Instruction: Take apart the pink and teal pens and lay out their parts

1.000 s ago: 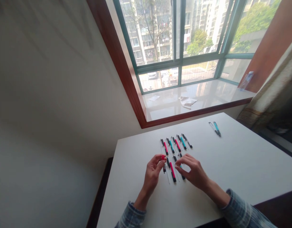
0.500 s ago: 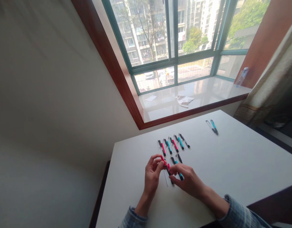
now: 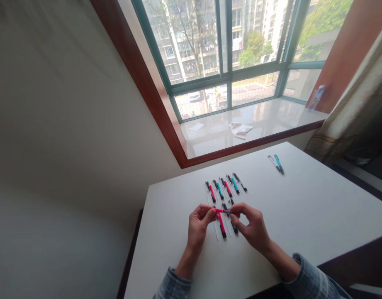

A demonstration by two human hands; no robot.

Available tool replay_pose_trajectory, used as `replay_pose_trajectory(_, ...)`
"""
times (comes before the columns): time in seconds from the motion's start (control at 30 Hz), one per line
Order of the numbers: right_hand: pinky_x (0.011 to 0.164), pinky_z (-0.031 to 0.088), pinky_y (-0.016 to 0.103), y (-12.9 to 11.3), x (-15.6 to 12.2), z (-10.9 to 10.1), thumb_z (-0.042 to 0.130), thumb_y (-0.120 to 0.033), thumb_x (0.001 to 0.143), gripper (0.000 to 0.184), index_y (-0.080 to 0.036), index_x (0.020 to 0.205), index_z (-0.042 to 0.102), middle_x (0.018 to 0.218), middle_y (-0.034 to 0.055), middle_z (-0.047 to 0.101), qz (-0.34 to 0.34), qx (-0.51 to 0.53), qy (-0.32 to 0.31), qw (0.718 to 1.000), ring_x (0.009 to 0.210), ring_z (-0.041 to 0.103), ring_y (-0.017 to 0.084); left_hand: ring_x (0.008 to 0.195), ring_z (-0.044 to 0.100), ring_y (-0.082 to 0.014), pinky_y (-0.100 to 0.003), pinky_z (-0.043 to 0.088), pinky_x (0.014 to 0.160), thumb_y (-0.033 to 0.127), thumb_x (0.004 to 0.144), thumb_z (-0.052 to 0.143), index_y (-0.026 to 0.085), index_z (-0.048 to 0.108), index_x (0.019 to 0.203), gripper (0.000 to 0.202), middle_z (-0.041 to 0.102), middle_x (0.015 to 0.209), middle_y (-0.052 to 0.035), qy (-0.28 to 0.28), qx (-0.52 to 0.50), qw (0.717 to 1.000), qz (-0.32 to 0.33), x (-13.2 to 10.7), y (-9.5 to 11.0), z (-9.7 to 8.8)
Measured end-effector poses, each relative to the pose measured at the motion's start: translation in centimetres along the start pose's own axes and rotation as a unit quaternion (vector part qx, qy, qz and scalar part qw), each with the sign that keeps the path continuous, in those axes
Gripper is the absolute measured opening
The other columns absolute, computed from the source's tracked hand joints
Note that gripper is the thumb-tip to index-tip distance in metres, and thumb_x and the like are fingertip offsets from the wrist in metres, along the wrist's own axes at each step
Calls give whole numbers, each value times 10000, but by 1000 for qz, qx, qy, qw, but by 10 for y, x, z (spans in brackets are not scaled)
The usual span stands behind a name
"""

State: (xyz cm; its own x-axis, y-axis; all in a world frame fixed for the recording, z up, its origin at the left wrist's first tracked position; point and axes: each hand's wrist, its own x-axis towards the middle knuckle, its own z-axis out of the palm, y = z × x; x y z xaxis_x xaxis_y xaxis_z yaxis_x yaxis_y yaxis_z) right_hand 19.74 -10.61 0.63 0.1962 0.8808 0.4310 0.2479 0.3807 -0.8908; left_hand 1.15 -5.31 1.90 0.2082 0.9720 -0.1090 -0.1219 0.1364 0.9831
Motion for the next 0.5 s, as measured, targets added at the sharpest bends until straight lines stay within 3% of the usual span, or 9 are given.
replay_pose_trajectory(0.1, 775, 611, 349, 0, -2, -8, 695, -312, 923, 146, -204, 1021, 708, 884, 62, 738, 58, 95, 26, 993, 813, 706, 211, 731, 730, -192, -334, 601, 758, 410, 774, 863, 147, 735, 966, 350, 773, 810, -62, -62, 2, 997, -40, -3, -1, 8)
replay_pose_trajectory(0.27, 796, 610, 335, -3, -18, -15, 698, -355, 933, 188, -210, 1047, 733, 949, 65, 743, 94, 180, 17, 979, 872, 720, 210, 681, 717, -187, -304, 584, 683, 375, 737, 891, 129, 776, 909, 322, 778, 820, -86, -163, 36, 983, -79, -5, -2, 19)
replay_pose_trajectory(0.5, 758, 585, 300, -10, -25, -18, 721, -348, 927, 182, -215, 1046, 755, 940, 48, 710, 105, 207, 61, 971, 853, 686, 185, 643, 676, -153, -244, 539, 613, 359, 753, 884, 131, 805, 915, 290, 766, 784, -75, -165, 27, 983, -70, -3, -1, 19)
